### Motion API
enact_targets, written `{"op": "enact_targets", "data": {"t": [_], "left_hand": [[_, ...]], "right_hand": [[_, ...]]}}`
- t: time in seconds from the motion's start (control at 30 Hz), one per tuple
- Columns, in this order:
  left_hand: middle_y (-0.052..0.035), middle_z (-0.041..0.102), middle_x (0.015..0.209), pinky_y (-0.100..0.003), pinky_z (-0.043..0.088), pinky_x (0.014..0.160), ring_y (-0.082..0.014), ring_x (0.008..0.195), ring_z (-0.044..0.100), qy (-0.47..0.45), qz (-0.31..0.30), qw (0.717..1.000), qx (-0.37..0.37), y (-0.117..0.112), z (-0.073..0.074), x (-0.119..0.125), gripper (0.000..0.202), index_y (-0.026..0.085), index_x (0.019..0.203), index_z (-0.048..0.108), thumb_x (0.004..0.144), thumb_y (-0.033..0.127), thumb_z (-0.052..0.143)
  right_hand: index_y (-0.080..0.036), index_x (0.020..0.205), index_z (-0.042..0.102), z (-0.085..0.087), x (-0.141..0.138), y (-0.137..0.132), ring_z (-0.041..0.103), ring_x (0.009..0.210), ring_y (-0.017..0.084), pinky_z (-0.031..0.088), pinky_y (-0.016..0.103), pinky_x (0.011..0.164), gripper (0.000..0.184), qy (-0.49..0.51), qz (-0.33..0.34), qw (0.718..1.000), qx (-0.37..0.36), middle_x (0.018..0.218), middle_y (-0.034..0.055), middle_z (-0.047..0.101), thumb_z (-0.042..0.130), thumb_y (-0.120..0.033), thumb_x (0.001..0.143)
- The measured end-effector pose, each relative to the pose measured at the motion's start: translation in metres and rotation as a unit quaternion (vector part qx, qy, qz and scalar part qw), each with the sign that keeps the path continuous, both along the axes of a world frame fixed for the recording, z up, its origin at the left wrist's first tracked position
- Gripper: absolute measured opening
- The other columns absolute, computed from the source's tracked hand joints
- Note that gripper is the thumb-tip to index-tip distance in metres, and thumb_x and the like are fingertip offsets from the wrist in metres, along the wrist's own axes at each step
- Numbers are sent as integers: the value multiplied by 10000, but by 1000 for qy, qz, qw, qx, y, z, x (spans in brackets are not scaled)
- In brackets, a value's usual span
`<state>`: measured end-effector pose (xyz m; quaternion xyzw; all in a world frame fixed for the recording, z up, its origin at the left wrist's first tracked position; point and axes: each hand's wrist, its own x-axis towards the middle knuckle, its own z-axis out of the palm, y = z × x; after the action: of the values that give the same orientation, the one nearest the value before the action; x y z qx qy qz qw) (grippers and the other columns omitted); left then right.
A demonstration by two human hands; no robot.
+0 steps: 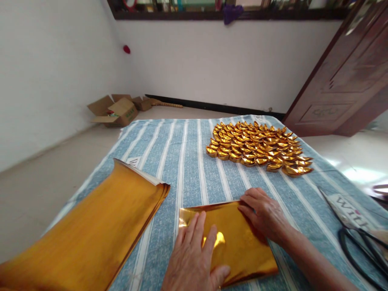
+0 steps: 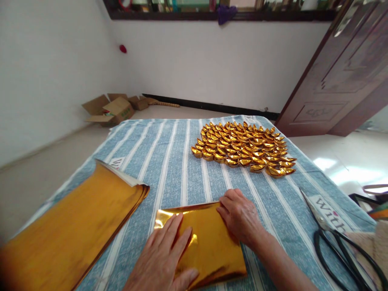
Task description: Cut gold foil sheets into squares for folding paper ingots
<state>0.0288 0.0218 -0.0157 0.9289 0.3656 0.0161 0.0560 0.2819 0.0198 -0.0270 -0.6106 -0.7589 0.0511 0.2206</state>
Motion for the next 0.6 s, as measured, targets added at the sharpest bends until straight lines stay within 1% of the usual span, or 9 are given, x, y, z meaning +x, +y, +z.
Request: {"op": "enact_targets", "data": {"t": [0.2, 0.4, 0.6], "left_hand": [[-254, 435, 1406, -592, 447, 944, -437, 1266, 440, 4, 1, 1000, -4, 1, -1, 2, 679, 164, 1293, 584, 733, 520, 731], [-208, 416, 1438, -580, 428, 975, -418, 1288, 420, -11, 15, 1000, -19, 0, 1, 1, 646, 190, 1310, 568, 775, 534, 681], [-227, 440, 1413, -570, 443, 964, -417, 1272, 441, -2, 11, 1000, -10, -1, 2, 1, 661, 178, 1300, 577, 751, 520, 713]], "right_hand": [[-184, 756, 600, 0, 0, 5, 527, 805, 234, 411, 334, 726, 174, 0, -4, 1000, -1, 792, 23, 521, 593, -113, 915], [-184, 707, 572, -1, 1, 7, 512, 788, 230, 404, 323, 724, 229, -15, -9, 1000, 5, 765, 23, 504, 585, -121, 926], [-188, 689, 567, -4, 1, 9, 506, 771, 217, 385, 288, 684, 261, -32, -12, 999, 17, 750, 22, 495, 556, -125, 943]]}}
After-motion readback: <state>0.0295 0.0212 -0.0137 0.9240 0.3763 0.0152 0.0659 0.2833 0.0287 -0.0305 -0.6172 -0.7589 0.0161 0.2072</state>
